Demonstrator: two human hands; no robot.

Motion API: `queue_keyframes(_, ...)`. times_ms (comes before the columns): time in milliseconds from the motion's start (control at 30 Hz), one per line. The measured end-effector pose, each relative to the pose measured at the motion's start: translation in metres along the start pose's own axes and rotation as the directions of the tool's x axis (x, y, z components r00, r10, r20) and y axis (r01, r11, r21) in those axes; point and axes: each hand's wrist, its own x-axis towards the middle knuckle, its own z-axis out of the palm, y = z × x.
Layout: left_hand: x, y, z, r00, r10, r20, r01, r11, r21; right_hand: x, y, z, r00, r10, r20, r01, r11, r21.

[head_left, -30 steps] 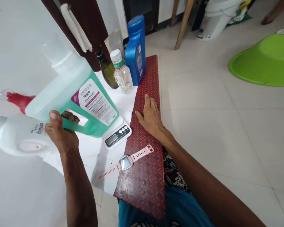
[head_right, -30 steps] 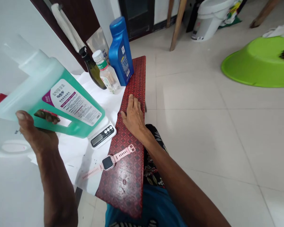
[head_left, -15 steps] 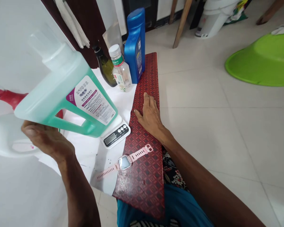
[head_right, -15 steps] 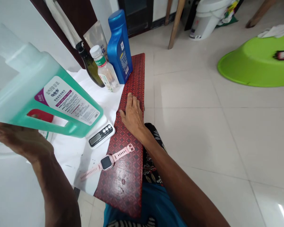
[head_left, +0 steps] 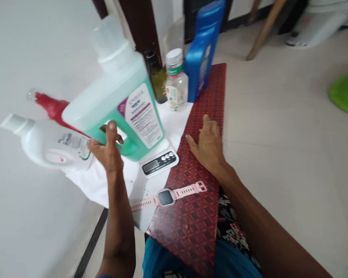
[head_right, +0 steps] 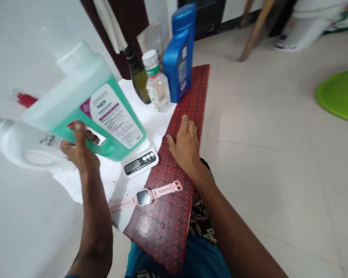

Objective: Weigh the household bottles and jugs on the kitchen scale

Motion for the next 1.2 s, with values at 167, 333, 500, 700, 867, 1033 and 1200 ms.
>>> queue_keyframes(167,0.004,-0.005,0.006,0.981,-0.113,-0.156,0.091,0.986,-0.141,0.0,0.007,0.004,1.0,-0.012,-0.001,0.012,1.0,-0.012)
queue_keyframes(333,0.011,-0.007,-0.026,0.931,-0.051,-0.362,0.003,0.991,-0.131,-0.001,0.006,0.005,0.999,-0.028,-0.028,0.028,0.999,-0.023)
queue_keyframes(500,0.026,-0.018,-0.072,0.832,0.034,-0.554,-0.078,0.995,-0.056,0.001,0.001,0.003,1.0,-0.004,0.001,0.004,0.999,-0.048)
queue_keyframes(700,0.035,-0.039,-0.116,0.765,0.068,-0.64,-0.001,0.994,0.105,0.001,-0.001,0.002,1.0,-0.001,0.011,0.001,0.997,-0.077)
queue_keyframes(867,0.05,-0.067,-0.134,0.702,0.085,-0.707,0.021,0.99,0.141,0.0,-0.001,0.004,1.0,-0.019,-0.009,0.018,0.993,-0.119)
queue_keyframes(1033,0.072,-0.093,-0.13,0.701,0.179,-0.69,-0.041,0.976,0.212,0.0,-0.002,0.003,1.0,-0.02,-0.013,0.019,0.992,-0.121)
queue_keyframes(1200,0.093,-0.111,-0.121,0.825,0.221,-0.52,-0.079,0.956,0.282,0.002,-0.005,-0.001,1.0,-0.019,0.015,0.021,0.991,-0.129)
